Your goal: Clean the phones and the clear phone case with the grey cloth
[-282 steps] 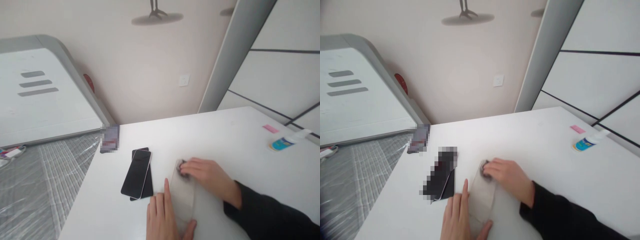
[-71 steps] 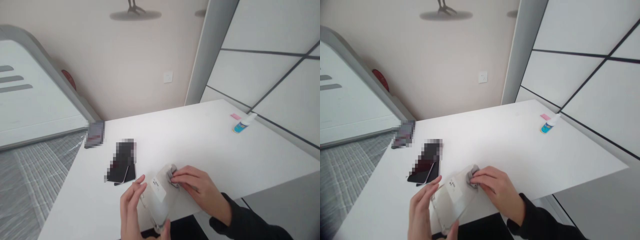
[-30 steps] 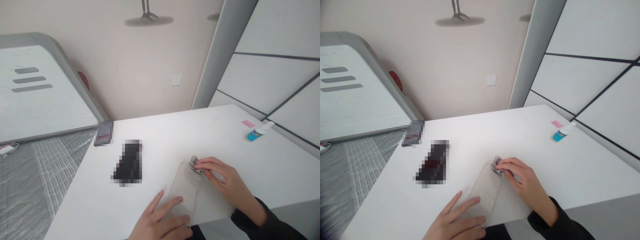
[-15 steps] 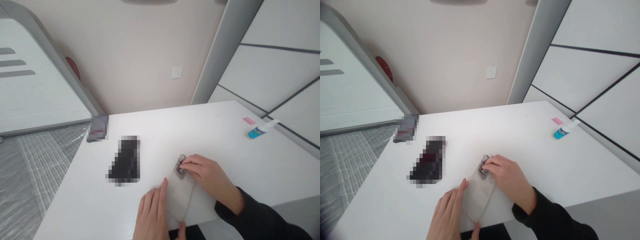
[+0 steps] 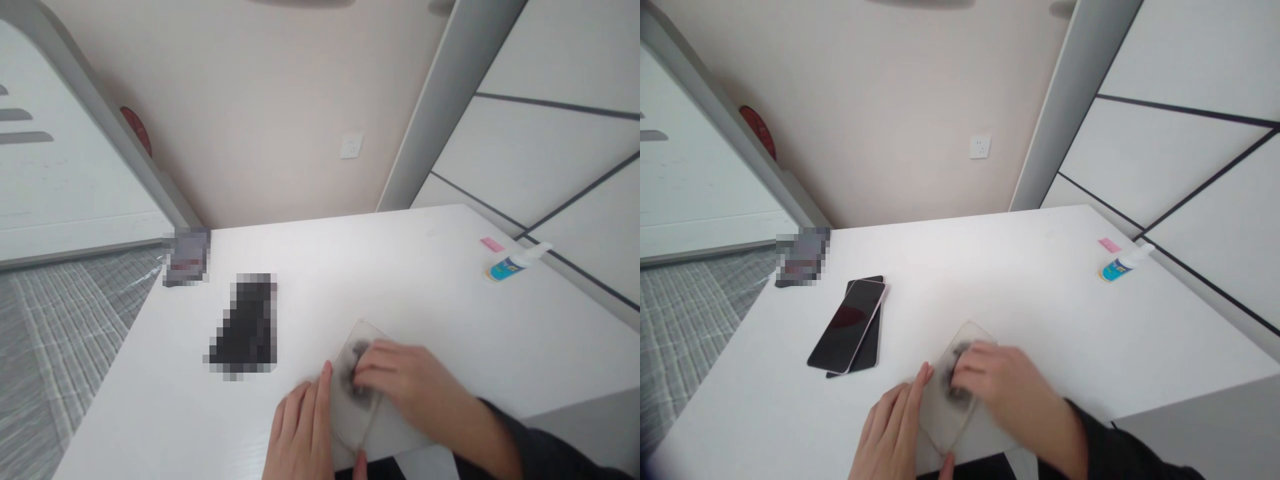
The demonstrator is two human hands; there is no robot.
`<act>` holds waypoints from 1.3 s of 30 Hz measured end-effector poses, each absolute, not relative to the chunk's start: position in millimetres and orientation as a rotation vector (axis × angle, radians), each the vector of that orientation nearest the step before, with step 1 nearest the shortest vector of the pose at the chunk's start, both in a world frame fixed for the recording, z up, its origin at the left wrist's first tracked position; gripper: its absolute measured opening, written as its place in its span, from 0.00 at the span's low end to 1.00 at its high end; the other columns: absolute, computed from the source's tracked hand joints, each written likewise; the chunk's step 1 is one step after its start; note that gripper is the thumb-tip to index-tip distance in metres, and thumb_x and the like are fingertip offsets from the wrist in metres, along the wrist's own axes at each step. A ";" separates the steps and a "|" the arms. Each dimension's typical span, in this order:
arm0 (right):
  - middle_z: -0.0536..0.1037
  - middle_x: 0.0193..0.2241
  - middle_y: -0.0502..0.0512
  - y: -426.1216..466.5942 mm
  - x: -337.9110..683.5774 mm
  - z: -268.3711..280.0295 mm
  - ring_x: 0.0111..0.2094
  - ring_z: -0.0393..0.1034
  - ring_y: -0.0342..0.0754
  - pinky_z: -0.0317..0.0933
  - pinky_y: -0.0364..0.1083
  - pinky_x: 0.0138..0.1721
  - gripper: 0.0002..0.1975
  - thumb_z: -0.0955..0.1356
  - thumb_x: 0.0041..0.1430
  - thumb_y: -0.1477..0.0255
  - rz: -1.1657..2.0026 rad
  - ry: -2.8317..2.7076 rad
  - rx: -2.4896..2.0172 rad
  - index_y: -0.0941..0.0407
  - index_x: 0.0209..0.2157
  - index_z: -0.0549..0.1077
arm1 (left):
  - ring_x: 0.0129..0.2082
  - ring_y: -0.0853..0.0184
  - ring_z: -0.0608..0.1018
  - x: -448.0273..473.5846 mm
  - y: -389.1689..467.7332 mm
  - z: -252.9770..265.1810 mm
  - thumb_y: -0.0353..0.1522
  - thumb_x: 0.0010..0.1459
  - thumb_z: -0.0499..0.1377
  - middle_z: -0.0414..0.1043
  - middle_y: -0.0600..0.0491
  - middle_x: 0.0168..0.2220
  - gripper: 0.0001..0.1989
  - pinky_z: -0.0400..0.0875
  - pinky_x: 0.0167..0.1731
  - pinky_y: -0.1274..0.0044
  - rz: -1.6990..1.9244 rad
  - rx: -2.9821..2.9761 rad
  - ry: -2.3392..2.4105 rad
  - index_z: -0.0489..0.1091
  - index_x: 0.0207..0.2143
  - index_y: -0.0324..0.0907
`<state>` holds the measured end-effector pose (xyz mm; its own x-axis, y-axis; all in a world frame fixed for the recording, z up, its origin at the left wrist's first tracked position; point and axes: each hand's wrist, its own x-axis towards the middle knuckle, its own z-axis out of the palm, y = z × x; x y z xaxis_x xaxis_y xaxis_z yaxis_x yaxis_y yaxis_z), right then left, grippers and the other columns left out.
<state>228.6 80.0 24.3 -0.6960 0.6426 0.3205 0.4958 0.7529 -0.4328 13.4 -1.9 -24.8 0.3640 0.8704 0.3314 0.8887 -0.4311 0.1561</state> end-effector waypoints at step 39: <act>0.82 0.32 0.50 65.9 206.2 10.5 0.34 0.74 0.47 0.68 0.45 0.30 0.10 0.67 0.71 0.77 0.302 -2.400 -0.883 0.56 0.35 0.79 | 0.48 0.54 0.80 4.3 10.9 -27.6 0.34 0.53 0.62 0.77 0.40 0.56 0.44 0.80 0.47 0.66 -0.620 -2.568 -1.533 0.53 0.70 0.31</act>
<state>206.2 65.9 10.5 -0.6269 0.6521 0.4264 0.5263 0.7579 -0.3854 4.3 10.9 -27.6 0.4147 0.8249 0.3843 0.8601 -0.4932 0.1306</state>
